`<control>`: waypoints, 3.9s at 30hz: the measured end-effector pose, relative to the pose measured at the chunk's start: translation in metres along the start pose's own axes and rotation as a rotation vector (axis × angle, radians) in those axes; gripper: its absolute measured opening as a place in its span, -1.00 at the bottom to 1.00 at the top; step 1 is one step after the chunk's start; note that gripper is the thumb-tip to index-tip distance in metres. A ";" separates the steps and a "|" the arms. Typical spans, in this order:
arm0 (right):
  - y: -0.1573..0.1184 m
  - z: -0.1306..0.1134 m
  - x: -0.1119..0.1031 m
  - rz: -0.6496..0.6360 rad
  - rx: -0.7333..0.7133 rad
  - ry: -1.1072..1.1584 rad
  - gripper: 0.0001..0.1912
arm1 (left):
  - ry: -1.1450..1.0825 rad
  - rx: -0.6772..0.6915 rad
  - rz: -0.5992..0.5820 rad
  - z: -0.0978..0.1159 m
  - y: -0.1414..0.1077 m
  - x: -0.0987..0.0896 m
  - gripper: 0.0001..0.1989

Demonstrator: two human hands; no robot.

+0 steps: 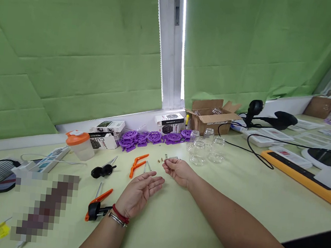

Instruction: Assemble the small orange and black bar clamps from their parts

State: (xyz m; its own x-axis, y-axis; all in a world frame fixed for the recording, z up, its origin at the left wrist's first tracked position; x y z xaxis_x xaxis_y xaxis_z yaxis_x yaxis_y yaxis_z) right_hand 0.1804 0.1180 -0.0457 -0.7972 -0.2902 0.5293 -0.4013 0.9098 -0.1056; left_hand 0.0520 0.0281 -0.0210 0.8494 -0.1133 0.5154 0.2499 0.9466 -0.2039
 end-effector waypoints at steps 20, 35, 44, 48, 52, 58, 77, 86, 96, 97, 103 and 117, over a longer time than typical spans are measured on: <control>0.017 -0.031 -0.038 0.168 -0.087 -0.175 -0.93 | 0.019 -0.014 -0.060 0.001 -0.002 0.002 -0.71; 0.042 -0.068 -0.013 0.073 -0.110 -2.069 -0.79 | -0.011 -0.015 -0.105 0.001 -0.004 -0.005 -0.73; 0.060 -0.063 -0.019 0.061 -0.044 -2.102 -0.74 | -0.007 -0.047 -0.111 0.000 -0.006 0.001 -0.74; 0.070 -0.057 -0.025 0.063 -0.007 -2.083 -0.80 | -0.013 -0.049 -0.110 0.000 -0.007 0.002 -0.75; 0.075 -0.056 -0.028 0.067 0.020 -2.057 -0.81 | -0.006 -0.056 -0.095 0.001 -0.007 0.003 -0.75; 0.063 -0.068 -0.018 -0.002 -0.058 -2.009 -0.71 | 0.010 -0.065 -0.110 -0.001 -0.006 0.003 -0.75; 0.064 -0.070 -0.034 0.110 -0.211 -1.779 -0.74 | 0.022 -0.071 -0.128 -0.001 -0.008 0.004 -0.75; 0.071 -0.060 -0.039 0.105 -0.071 -1.795 -0.71 | 0.027 -0.076 -0.135 -0.003 -0.005 0.002 -0.74; 0.072 -0.062 -0.038 0.103 -0.067 -1.798 -0.70 | 0.046 -0.075 -0.139 -0.004 -0.007 0.004 -0.74; 0.071 -0.064 -0.038 0.106 -0.075 -1.795 -0.69 | 0.060 -0.070 -0.140 -0.001 -0.007 0.005 -0.74; 0.050 -0.070 -0.011 0.074 -0.203 -1.686 -0.64 | 0.429 0.294 0.186 0.052 -0.016 -0.028 -0.69; -0.013 0.042 0.048 -0.178 0.304 -0.819 -0.79 | 1.366 0.195 0.240 0.034 -0.005 -0.041 -0.77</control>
State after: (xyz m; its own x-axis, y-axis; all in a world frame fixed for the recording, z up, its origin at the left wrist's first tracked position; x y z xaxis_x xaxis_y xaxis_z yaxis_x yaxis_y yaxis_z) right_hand 0.1283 0.0801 -0.0547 -0.7374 -0.6463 -0.1961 -0.5593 0.7471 -0.3592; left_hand -0.0002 0.0382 -0.0127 0.6656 -0.0389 -0.7453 0.0640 0.9979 0.0051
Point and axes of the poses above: each hand's wrist, its own y-axis towards the middle knuckle, its own x-axis out of the palm, z = x × y, the point moved 6 cm from there along y, towards the middle knuckle, and after that the axes turned 4 degrees about -z, right-handed, at the moved point
